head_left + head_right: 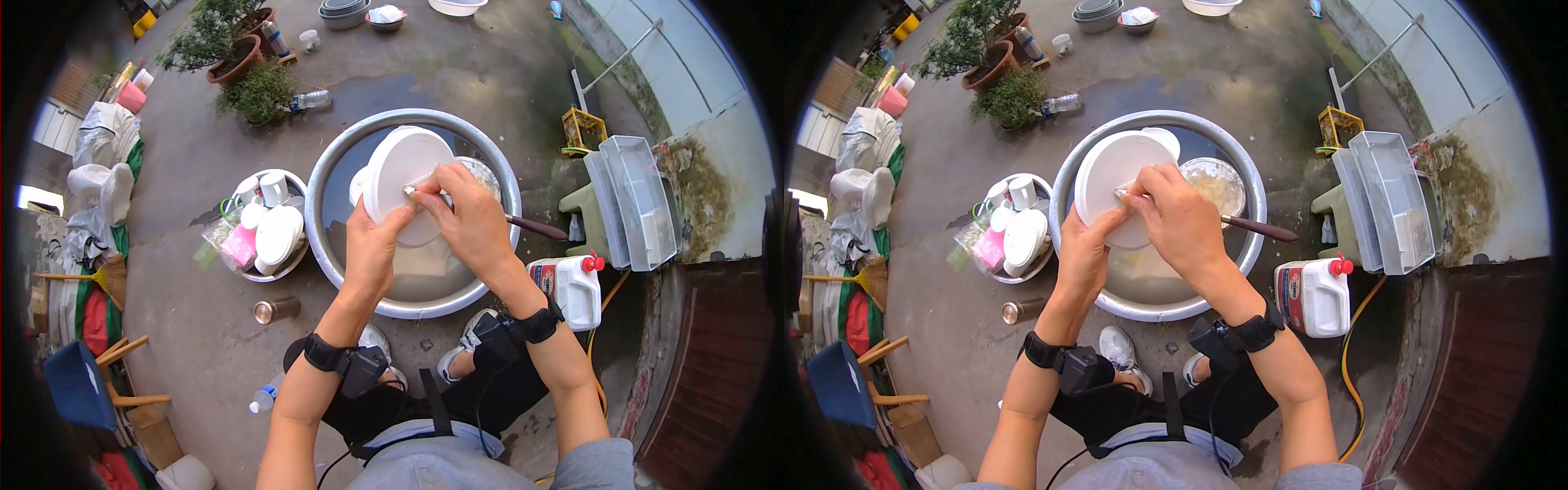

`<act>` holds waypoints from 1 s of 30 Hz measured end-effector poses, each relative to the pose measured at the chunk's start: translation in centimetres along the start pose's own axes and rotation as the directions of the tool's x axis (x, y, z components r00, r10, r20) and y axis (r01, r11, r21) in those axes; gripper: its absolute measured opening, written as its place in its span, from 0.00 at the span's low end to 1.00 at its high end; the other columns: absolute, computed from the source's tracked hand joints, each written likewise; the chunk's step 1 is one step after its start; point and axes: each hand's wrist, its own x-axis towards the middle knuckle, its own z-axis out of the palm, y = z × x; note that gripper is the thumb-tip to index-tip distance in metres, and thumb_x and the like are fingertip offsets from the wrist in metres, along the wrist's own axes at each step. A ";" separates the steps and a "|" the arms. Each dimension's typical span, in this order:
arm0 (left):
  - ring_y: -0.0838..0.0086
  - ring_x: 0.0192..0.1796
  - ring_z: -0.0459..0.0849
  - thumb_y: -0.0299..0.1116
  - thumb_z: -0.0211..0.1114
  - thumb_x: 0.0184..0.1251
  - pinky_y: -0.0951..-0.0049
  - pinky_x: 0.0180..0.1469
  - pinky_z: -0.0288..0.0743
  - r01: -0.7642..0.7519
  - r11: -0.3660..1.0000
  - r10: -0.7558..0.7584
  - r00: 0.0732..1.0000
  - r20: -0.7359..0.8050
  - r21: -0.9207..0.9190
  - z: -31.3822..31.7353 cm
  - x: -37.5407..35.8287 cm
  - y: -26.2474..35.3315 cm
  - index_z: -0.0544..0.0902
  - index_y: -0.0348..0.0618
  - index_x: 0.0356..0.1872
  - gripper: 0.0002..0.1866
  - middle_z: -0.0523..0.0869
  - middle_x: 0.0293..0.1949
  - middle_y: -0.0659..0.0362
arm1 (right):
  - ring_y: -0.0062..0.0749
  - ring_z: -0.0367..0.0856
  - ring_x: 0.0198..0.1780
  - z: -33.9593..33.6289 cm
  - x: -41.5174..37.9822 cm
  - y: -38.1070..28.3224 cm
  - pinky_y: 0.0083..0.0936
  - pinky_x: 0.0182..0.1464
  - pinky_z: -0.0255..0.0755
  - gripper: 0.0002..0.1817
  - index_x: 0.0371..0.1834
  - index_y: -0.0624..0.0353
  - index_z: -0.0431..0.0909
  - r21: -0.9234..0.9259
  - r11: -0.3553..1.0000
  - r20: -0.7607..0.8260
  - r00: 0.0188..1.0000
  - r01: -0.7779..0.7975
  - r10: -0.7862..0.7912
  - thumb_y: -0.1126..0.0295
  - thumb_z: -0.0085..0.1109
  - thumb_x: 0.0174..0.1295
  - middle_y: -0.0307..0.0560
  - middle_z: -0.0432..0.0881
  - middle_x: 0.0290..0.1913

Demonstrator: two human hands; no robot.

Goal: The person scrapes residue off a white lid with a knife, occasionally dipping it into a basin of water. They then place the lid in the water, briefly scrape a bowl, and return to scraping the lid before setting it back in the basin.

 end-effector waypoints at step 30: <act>0.72 0.53 0.80 0.24 0.64 0.62 0.71 0.57 0.74 -0.053 0.997 0.054 0.998 -0.027 0.055 0.5 -0.4 0.0 0.71 0.34 0.60 0.25 0.81 0.53 0.53 | 0.45 0.79 0.34 0.4 0.1 0.8 0.36 0.36 0.71 0.07 0.33 0.60 0.74 0.208 0.974 0.007 0.996 -0.088 0.088 0.69 0.61 0.62 0.48 0.78 0.33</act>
